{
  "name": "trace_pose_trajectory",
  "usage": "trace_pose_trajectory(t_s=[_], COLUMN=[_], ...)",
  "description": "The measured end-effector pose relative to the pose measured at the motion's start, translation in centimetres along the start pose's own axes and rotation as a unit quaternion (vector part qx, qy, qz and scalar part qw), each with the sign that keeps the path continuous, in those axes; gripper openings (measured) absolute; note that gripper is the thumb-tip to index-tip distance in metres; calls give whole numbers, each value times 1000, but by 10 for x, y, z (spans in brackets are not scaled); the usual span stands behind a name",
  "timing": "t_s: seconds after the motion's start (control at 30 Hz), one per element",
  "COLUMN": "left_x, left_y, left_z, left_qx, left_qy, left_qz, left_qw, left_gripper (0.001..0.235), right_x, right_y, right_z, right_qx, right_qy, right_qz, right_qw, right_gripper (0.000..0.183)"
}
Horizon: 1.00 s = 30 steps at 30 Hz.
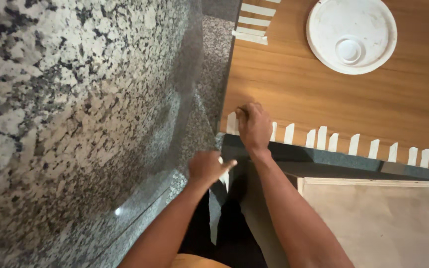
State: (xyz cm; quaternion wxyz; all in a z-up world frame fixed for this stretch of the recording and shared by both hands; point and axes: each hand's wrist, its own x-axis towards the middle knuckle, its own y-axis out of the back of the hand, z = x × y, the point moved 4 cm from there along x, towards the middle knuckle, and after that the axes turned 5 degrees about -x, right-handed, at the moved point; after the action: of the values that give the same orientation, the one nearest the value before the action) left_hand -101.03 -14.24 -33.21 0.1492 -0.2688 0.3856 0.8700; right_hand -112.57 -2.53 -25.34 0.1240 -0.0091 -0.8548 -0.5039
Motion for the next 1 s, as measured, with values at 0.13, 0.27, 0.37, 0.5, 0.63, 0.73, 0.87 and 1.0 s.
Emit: trace_pose_trajectory(t_s=[0.13,0.27,0.37,0.5,0.63,0.73,0.87,1.0], left_x=[12,37,52,60,50,17,-14,-13], left_y=[77,101,88,81,88,86,68,64], left_z=[5,37,47,59,57,44,40,44], left_qx=[-53,48,141,138,150,36,-26,-42], left_qy=[-12,-259,-346,-403,-386,-372,-323,-271], left_qz=[182,308,315,366,320,279,253,274], left_qw=[982,914,873,827,852,885,912,922], left_gripper=[40,33,17,15,17,29,24,19], right_x=[3,9,2,-16,-19,-20,-26,-20], right_y=[-5,-10,-8,-6,-4,-2,5,11], right_z=[0,37,60,79,76,72,66,45], right_qx=[7,36,227,163,216,251,141,54], right_qy=[45,-47,-109,-179,-170,-168,-156,-78], right_qz=[-39,-148,-64,-92,-107,-99,-96,-41], right_qw=[998,987,966,966,956,948,973,995], right_gripper=[8,12,17,20,20,20,18,13])
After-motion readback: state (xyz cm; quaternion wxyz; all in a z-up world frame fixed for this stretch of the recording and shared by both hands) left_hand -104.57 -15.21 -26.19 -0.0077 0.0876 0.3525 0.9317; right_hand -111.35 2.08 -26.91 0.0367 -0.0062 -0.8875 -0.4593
